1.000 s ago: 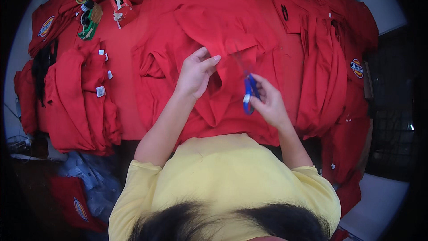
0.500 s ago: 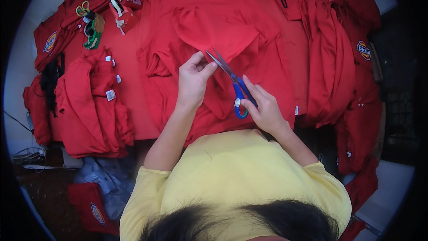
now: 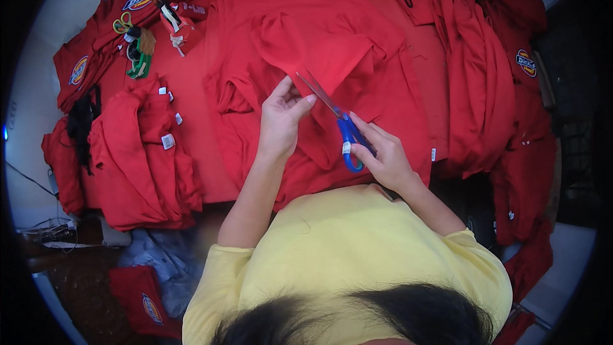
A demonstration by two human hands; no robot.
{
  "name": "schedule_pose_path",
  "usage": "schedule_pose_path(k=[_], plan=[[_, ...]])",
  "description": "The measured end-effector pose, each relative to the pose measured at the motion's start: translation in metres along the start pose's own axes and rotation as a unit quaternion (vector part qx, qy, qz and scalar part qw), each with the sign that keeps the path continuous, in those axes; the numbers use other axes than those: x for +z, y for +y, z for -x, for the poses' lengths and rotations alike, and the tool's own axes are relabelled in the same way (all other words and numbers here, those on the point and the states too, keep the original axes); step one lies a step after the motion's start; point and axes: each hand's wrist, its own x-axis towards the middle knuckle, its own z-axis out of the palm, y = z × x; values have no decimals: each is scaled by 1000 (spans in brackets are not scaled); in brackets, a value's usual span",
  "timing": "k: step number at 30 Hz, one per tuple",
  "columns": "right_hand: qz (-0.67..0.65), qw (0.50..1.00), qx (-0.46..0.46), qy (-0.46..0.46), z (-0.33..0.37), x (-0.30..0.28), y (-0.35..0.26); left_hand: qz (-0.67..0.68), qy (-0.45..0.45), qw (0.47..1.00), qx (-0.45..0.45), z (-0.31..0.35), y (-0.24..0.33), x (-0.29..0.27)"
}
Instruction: The person picks up red shirts from a stack, smooths them out, and uses shears to trim loose threads from the collars and labels.
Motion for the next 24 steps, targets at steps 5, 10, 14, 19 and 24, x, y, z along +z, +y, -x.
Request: schedule_pose_path(k=[5, 10, 14, 19, 24], plan=[[-11, 1000, -10, 7, -5, -1, 2, -8, -32, 999, -38, 6, 0, -1], [-88, 994, 59, -20, -4, -4, 2, -2, -33, 999, -24, 8, 0, -2], [-52, 998, 17, -24, -1, 0, 4, 85, 33, 996, 15, -3, -8, -14], [-27, 999, -17, -25, -7, 0, -8, 8, -3, 1000, 7, 7, 6, -9], [-98, 994, 27, -37, -12, 2, -1, 19, -14, 1000, -1, 15, 10, -4]])
